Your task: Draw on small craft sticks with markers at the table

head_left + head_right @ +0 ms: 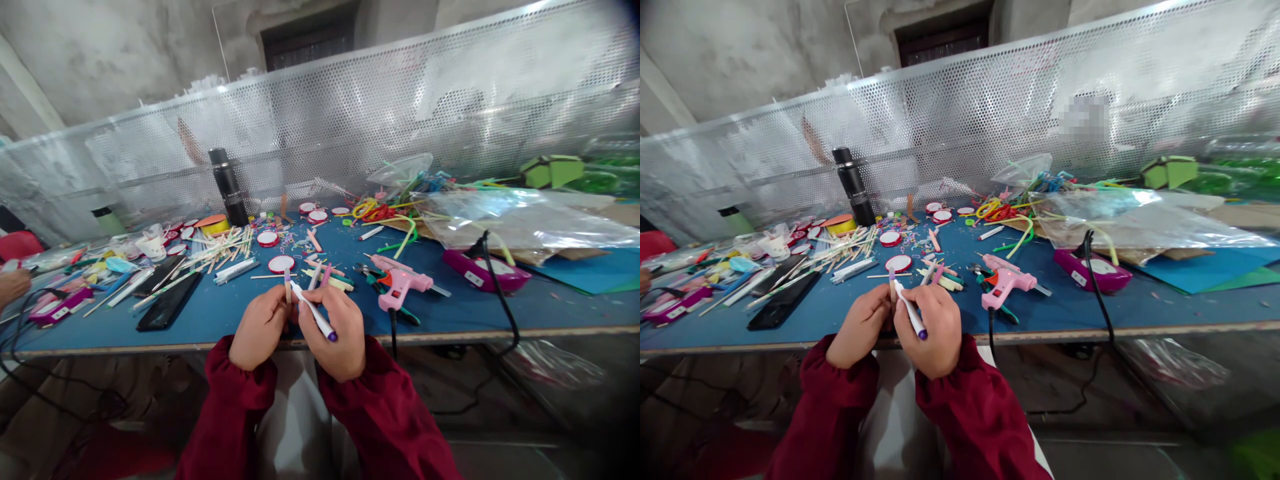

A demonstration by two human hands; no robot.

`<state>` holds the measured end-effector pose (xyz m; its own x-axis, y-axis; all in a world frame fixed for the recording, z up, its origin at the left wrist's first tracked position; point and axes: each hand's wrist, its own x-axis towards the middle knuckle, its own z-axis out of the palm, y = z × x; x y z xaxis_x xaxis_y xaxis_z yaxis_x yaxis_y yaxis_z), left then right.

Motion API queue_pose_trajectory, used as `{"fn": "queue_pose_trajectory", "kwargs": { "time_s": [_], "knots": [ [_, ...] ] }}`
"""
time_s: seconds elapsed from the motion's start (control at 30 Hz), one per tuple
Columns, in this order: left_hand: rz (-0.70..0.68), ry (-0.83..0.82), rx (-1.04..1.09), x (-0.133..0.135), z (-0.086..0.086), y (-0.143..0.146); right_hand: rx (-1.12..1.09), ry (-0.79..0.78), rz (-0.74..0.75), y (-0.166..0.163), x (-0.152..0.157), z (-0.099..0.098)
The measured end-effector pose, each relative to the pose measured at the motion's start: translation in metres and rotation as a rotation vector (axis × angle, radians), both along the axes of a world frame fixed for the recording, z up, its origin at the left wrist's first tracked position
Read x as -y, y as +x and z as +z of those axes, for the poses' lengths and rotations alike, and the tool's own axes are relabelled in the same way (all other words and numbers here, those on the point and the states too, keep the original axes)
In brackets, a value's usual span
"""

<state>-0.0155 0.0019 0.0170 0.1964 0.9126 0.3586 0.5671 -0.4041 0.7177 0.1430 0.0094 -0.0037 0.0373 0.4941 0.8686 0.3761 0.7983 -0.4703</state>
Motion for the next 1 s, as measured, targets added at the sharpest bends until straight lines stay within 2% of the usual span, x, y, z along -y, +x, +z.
{"fn": "queue_pose_trajectory", "kwargs": {
  "time_s": [0.6,0.83,1.0],
  "knots": [
    [-0.009,-0.021,0.064,0.0027,0.0049,0.0025,0.017,0.000,0.013,0.0007,0.0007,0.0008],
    [-0.025,-0.024,0.035,0.0002,0.0009,-0.0006,0.018,0.001,0.018,-0.0001,0.0002,-0.0001],
    [0.011,-0.031,0.005,-0.0003,-0.0021,-0.0016,0.013,0.005,0.021,0.0000,-0.0005,-0.0009]
  ]
}}
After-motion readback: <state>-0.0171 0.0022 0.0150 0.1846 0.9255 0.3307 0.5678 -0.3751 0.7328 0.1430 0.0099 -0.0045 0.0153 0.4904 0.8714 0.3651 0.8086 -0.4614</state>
